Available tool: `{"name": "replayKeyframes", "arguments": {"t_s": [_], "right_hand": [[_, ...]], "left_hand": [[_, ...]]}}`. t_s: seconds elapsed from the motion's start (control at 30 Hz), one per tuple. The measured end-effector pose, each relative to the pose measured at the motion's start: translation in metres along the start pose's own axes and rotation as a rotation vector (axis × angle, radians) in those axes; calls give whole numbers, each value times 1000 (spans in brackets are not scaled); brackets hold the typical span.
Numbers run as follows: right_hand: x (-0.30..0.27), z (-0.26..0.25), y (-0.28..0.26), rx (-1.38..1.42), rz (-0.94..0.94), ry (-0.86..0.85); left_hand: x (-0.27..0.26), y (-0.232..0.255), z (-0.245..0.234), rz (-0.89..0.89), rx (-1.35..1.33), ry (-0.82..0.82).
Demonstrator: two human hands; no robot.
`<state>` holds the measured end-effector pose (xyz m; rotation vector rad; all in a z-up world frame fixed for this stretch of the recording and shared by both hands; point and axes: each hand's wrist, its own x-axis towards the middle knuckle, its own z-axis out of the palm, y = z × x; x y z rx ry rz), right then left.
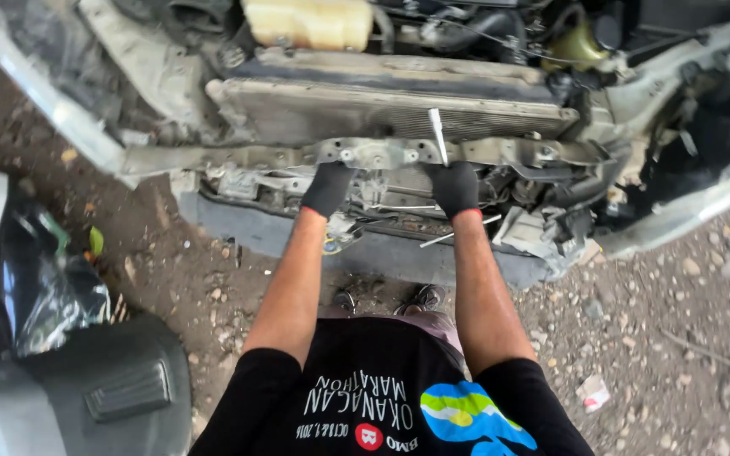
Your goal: The person uses a wrench to loosen and remove bolts from the front metal frame of a car. They manipulate the frame and radiator area, occasionally reaching into the engine bay to adjust components.
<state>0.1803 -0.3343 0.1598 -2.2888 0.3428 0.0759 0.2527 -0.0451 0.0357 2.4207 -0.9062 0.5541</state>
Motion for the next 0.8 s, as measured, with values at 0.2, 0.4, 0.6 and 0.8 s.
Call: {"name": "replayKeyframes", "arguments": {"t_s": [0.2, 0.4, 0.6, 0.8], "right_hand": [[7, 27, 23, -123, -53, 283], [-2, 11, 26, -445, -721, 196], [-9, -2, -15, 1011, 151, -229], [-15, 7, -34, 1418, 326, -149]], "left_hand": [[-9, 36, 19, -392, -306, -103], [3, 73, -55, -917, -1435, 199], [0, 70, -94, -870, -2203, 420], [-19, 37, -75, -777, -2581, 840]]}}
